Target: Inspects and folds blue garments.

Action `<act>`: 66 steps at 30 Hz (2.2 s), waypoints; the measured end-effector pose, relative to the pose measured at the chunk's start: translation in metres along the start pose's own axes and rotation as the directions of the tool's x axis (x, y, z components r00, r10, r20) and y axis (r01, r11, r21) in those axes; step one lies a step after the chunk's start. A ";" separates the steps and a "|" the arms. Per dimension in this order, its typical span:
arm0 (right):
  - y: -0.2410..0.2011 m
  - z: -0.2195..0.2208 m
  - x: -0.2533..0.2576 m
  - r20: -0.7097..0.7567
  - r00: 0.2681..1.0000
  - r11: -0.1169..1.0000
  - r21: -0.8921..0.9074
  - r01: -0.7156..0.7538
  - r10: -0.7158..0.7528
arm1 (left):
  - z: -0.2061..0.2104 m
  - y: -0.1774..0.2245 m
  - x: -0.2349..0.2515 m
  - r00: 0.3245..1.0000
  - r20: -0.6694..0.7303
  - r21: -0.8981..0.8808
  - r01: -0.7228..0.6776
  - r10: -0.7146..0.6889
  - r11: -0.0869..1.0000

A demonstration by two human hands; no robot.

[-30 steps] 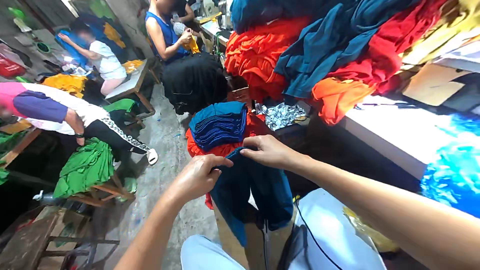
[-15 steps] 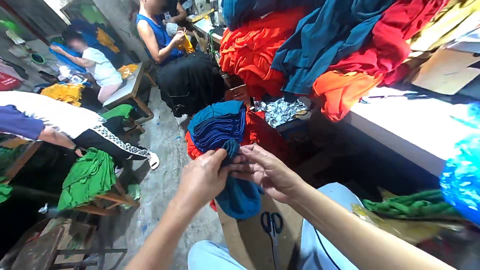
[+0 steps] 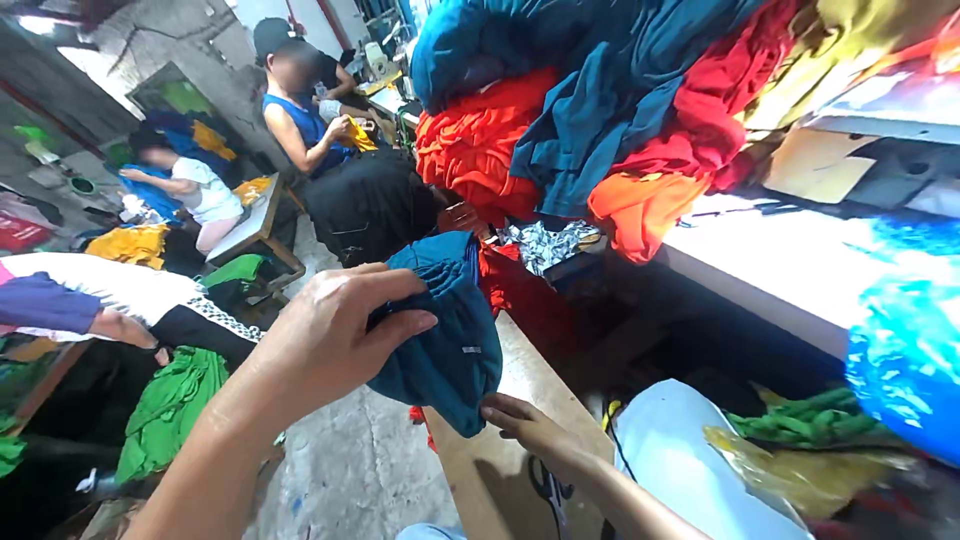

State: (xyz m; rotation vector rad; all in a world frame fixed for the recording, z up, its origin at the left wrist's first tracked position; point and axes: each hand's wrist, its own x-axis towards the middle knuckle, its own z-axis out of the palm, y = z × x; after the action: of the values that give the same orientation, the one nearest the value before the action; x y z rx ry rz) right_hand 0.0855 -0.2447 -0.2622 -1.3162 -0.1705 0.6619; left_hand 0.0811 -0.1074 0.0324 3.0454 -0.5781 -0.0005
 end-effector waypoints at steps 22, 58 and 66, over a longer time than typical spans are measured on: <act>-0.015 0.047 -0.010 0.265 0.964 0.739 0.644 -0.197 0.026 | 0.023 -0.045 -0.063 0.911 -0.354 -0.334 0.088 -0.212 0.939; -0.055 -0.021 -0.070 -0.192 0.874 0.893 -0.030 0.449 -0.445 | 0.081 -0.077 -0.107 0.858 -0.434 -0.663 -0.098 -0.274 0.742; -0.020 -0.035 -0.054 -0.223 0.744 0.705 -0.566 0.428 -0.630 | 0.097 -0.047 -0.093 0.913 -0.408 -0.457 -0.194 -0.011 0.868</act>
State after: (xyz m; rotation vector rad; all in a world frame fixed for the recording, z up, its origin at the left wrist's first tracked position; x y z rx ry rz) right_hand 0.0658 -0.3053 -0.2400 -1.7500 -0.3906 -0.1994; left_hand 0.0109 -0.0333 -0.0674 2.4202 -0.5809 0.4052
